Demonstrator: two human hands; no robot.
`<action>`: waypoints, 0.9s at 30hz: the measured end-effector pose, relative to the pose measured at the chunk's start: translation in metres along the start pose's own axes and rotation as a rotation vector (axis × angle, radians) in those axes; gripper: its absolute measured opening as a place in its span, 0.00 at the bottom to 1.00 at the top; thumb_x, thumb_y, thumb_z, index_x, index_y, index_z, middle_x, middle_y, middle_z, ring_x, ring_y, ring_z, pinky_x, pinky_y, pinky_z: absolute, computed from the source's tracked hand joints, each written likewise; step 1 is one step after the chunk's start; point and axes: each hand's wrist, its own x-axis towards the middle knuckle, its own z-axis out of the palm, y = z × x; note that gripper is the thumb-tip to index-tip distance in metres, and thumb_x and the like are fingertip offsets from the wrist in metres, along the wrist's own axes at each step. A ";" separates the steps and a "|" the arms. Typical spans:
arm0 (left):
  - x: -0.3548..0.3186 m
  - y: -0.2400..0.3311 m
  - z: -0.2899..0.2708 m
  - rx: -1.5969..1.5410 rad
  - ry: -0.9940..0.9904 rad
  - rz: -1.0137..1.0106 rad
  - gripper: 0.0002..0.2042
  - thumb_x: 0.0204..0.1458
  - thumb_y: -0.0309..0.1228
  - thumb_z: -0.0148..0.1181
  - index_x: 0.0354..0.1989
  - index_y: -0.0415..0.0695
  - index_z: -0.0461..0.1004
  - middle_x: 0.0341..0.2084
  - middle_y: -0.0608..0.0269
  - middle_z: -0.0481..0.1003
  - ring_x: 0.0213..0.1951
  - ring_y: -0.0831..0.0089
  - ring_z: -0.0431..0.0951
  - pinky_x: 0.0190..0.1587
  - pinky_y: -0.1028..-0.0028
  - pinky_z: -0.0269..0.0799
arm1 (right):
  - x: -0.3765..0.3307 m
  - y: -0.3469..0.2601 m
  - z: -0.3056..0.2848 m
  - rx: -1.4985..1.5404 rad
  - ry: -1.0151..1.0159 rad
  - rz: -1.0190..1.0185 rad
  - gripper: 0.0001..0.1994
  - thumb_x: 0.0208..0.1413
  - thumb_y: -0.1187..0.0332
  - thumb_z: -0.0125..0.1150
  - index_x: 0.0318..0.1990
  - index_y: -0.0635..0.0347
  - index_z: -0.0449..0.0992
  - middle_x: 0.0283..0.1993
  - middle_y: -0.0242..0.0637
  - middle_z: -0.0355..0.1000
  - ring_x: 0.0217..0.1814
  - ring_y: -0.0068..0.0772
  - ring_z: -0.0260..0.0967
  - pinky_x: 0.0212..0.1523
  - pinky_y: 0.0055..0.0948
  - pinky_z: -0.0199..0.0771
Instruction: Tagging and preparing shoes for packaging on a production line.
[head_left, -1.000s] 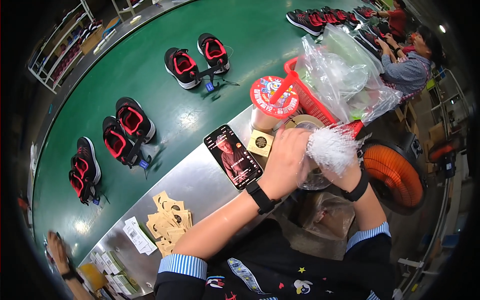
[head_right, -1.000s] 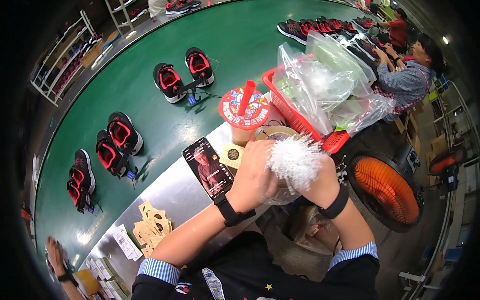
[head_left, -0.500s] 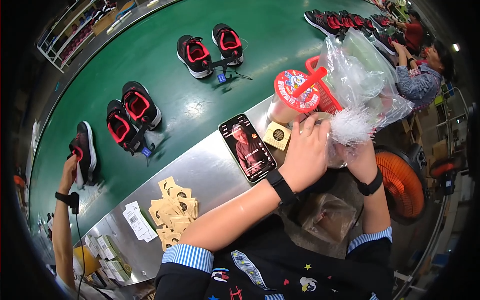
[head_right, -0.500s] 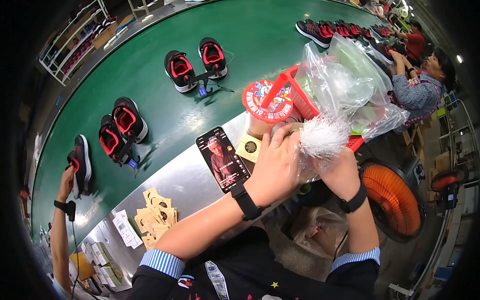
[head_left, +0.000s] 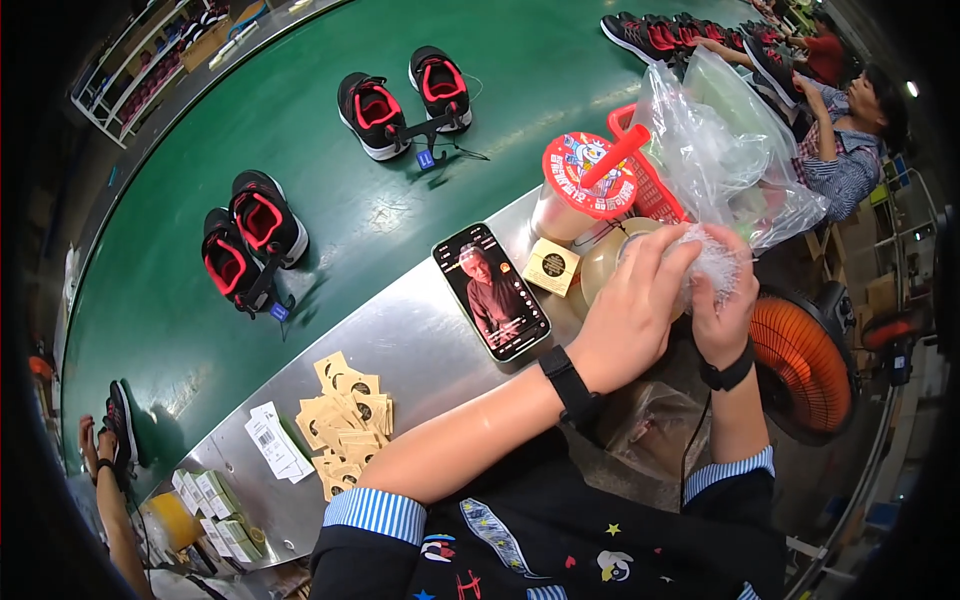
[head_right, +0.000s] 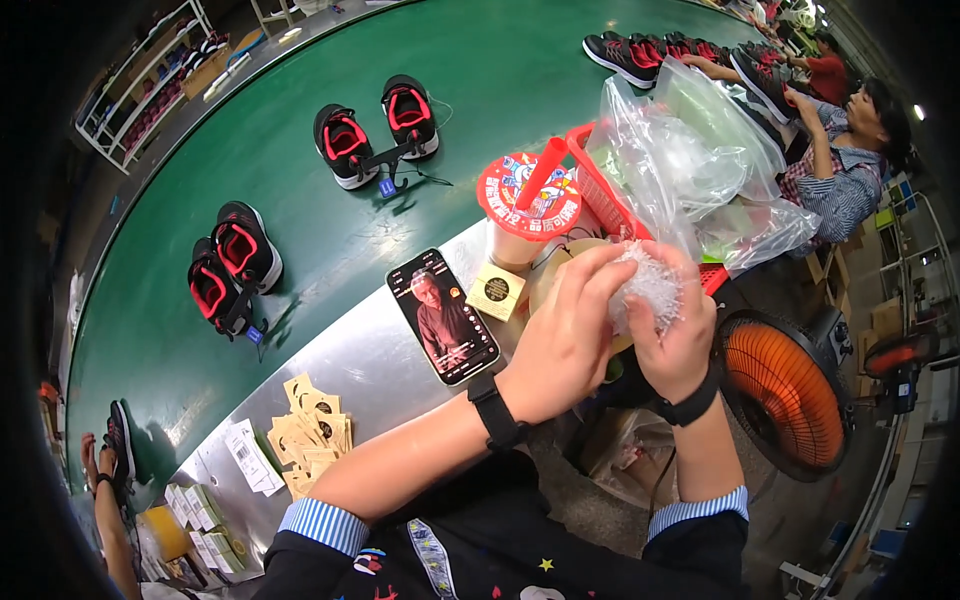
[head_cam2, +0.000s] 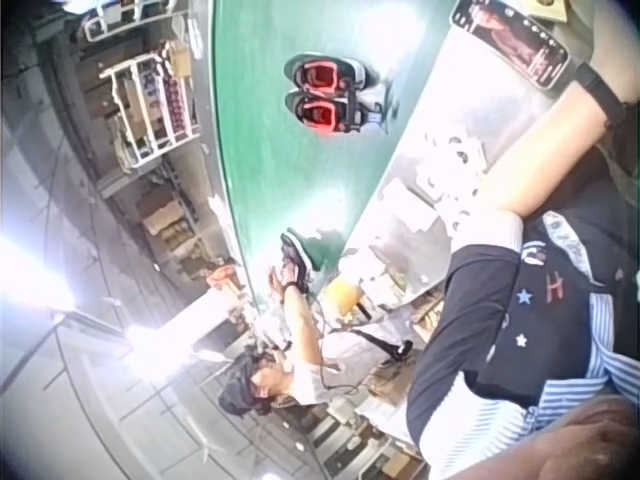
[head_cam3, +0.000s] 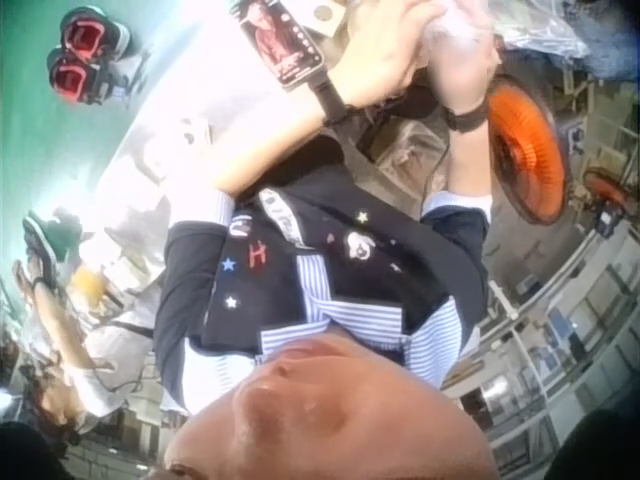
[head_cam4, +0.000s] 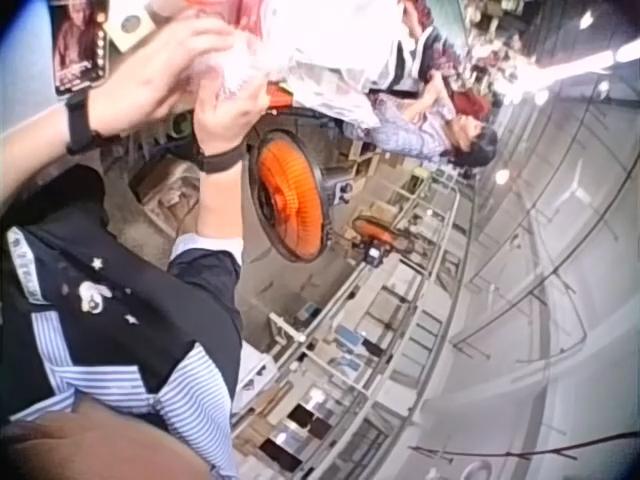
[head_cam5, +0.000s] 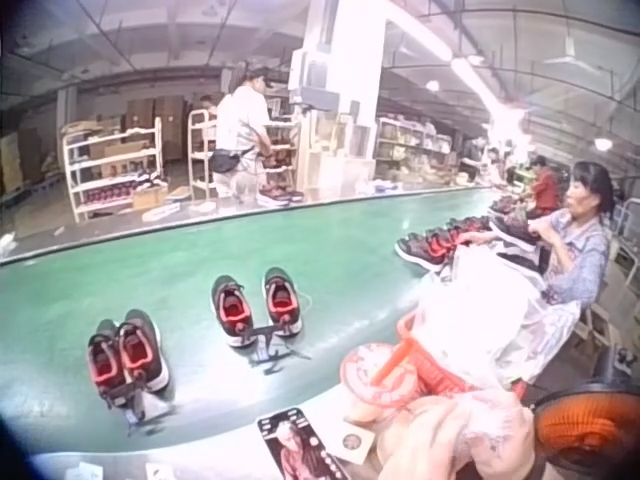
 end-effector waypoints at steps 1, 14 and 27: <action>-0.001 -0.003 0.002 0.009 -0.004 -0.001 0.30 0.33 0.15 0.53 0.51 0.41 0.55 0.48 0.48 0.58 0.46 0.49 0.63 0.46 0.62 0.63 | -0.002 0.003 0.002 0.001 0.000 0.000 0.17 0.51 0.67 0.52 0.46 0.68 0.62 0.38 0.45 0.69 0.35 0.38 0.71 0.36 0.27 0.68; 0.009 -0.012 0.003 0.049 0.050 -0.004 0.24 0.38 0.18 0.47 0.48 0.38 0.58 0.49 0.46 0.58 0.49 0.49 0.60 0.51 0.60 0.56 | 0.001 0.034 0.007 0.119 0.115 0.064 0.11 0.50 0.74 0.49 0.42 0.65 0.64 0.38 0.44 0.71 0.38 0.33 0.70 0.38 0.26 0.67; 0.036 0.031 -0.004 0.488 -0.654 0.020 0.08 0.42 0.32 0.56 0.26 0.40 0.69 0.20 0.59 0.66 0.30 0.63 0.67 0.34 0.68 0.61 | 0.013 0.036 -0.023 0.120 0.229 0.003 0.09 0.48 0.73 0.54 0.37 0.66 0.67 0.31 0.43 0.71 0.30 0.43 0.71 0.31 0.29 0.70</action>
